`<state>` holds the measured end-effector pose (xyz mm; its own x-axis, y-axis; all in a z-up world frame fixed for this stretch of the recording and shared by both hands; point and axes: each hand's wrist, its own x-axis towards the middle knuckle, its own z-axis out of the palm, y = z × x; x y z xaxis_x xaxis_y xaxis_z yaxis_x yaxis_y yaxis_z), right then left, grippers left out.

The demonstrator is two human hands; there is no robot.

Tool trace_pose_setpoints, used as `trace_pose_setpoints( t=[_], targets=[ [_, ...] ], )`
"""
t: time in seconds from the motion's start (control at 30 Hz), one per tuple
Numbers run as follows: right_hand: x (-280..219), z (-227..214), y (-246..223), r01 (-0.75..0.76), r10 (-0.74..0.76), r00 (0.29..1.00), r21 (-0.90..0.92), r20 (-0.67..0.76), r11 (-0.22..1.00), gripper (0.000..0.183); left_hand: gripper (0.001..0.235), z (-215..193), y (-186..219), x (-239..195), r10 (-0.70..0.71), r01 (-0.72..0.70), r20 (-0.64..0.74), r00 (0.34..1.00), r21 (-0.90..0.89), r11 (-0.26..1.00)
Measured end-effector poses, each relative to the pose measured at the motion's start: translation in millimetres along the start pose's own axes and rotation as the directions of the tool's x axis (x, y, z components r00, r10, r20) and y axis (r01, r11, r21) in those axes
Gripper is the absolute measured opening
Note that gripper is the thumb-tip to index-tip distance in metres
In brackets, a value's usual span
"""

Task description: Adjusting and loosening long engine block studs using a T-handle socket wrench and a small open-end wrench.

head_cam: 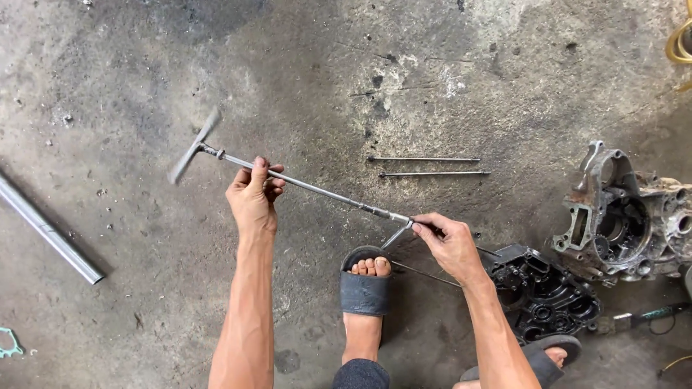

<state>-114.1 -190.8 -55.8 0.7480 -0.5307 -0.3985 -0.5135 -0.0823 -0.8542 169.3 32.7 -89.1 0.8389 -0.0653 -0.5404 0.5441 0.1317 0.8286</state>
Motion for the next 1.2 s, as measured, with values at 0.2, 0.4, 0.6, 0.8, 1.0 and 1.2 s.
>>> trace_pose_setpoints(
  t=[0.2,0.4,0.6,0.8,1.0,1.2],
  targets=[
    [2,-2,-6,-0.015,0.015,1.000,-0.002,0.013,1.000,0.012,0.032,17,47,-25,-0.169,0.187,0.291,0.942,-0.038,0.982],
    [2,-1,-5,-0.021,0.021,1.000,-0.010,0.020,1.000,0.012,0.020,6,19,-4,-0.035,0.032,0.122,0.992,0.027,0.999],
    [3,-3,-10,-0.036,0.036,0.999,-0.011,0.027,0.999,0.013,0.019,12,43,-25,-0.118,0.149,0.408,0.905,-0.046,0.988],
    [3,-1,-3,-0.038,0.038,0.999,-0.002,0.028,0.999,0.013,0.026,2,-3,9,-0.028,0.026,0.016,0.999,0.114,0.993],
    [6,-2,-7,-0.076,0.075,0.997,0.024,0.037,0.997,0.013,0.022,-16,9,6,-0.096,0.116,-0.176,0.980,0.107,0.987],
    [7,-5,-10,-0.097,0.096,0.995,0.036,0.041,0.995,0.015,0.037,-18,27,-30,-0.070,0.130,-0.266,0.961,0.214,0.968]
  ],
)
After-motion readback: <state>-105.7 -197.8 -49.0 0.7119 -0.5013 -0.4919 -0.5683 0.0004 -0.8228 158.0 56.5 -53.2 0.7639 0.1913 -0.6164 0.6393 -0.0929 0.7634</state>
